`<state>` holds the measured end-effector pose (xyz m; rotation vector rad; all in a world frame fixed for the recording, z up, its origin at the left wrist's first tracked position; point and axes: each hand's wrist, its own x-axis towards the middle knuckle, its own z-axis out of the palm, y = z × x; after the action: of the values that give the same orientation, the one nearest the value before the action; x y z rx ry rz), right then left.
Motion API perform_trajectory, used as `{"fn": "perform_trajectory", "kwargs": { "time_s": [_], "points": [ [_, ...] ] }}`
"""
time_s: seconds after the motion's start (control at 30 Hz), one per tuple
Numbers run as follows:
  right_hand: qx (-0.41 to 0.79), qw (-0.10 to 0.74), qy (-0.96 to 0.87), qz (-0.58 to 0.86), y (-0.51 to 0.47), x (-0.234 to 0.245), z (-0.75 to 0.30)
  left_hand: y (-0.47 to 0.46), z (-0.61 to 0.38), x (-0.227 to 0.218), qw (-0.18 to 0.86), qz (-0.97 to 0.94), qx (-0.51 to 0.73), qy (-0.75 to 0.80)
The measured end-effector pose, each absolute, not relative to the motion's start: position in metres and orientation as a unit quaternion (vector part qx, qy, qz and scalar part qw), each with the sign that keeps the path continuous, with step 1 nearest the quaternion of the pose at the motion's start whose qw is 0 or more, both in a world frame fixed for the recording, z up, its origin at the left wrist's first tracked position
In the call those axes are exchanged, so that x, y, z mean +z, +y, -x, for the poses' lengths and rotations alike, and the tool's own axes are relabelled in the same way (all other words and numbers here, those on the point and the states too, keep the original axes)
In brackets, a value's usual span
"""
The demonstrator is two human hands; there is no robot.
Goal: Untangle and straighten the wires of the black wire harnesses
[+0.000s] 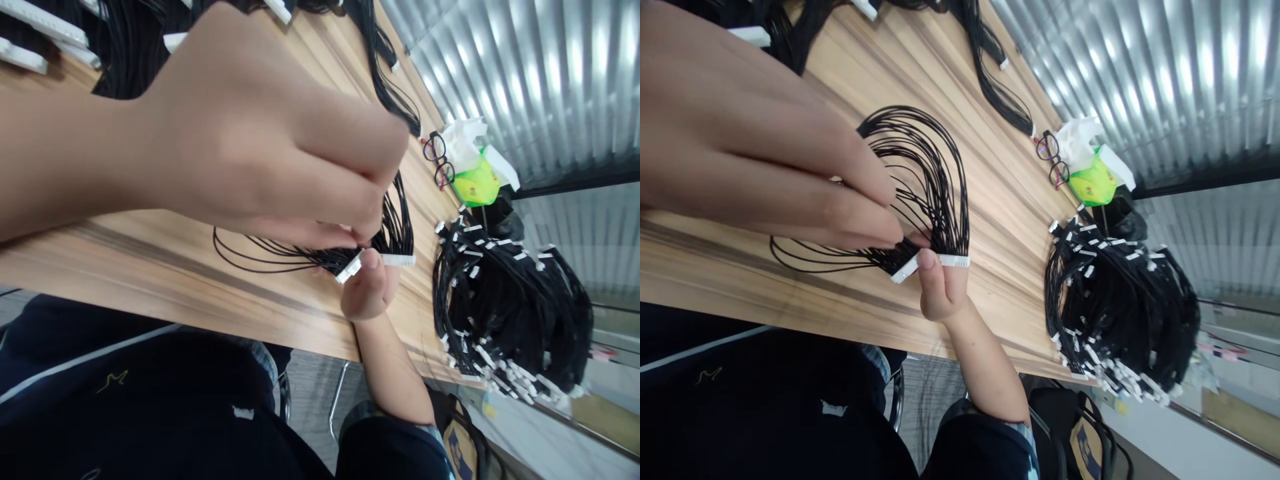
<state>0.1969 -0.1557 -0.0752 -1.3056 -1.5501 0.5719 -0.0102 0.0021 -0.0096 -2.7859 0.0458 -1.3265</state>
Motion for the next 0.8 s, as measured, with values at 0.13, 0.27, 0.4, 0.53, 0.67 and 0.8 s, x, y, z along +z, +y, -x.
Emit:
{"fn": "perform_trajectory", "kwargs": {
  "time_s": [0.13, 0.27, 0.4, 0.53, 0.67, 0.8],
  "points": [
    [0.235, 0.526, -0.612, 0.542, -0.156, -0.078, -0.197, -0.001, 0.01, -0.011, 0.054, 0.908, -0.407, 0.082],
    [0.213, 0.52, -0.621, 0.546, -0.153, -0.074, -0.194, -0.005, 0.004, -0.006, -0.018, 0.953, -0.301, 0.004],
    [0.217, 0.524, -0.622, 0.54, -0.15, -0.07, -0.191, -0.008, -0.001, -0.003, -0.07, 0.969, -0.232, -0.038],
    [0.226, 0.52, -0.616, 0.547, -0.151, -0.076, -0.193, -0.008, 0.002, -0.012, 0.024, 0.937, -0.349, 0.004],
    [0.186, 0.51, -0.64, 0.544, -0.151, -0.077, -0.195, -0.009, 0.003, -0.02, -0.015, 0.945, -0.325, -0.004],
    [0.131, 0.491, -0.671, 0.54, -0.15, -0.07, -0.194, -0.011, -0.003, -0.021, -0.05, 0.963, -0.266, -0.004]
  ]
}}
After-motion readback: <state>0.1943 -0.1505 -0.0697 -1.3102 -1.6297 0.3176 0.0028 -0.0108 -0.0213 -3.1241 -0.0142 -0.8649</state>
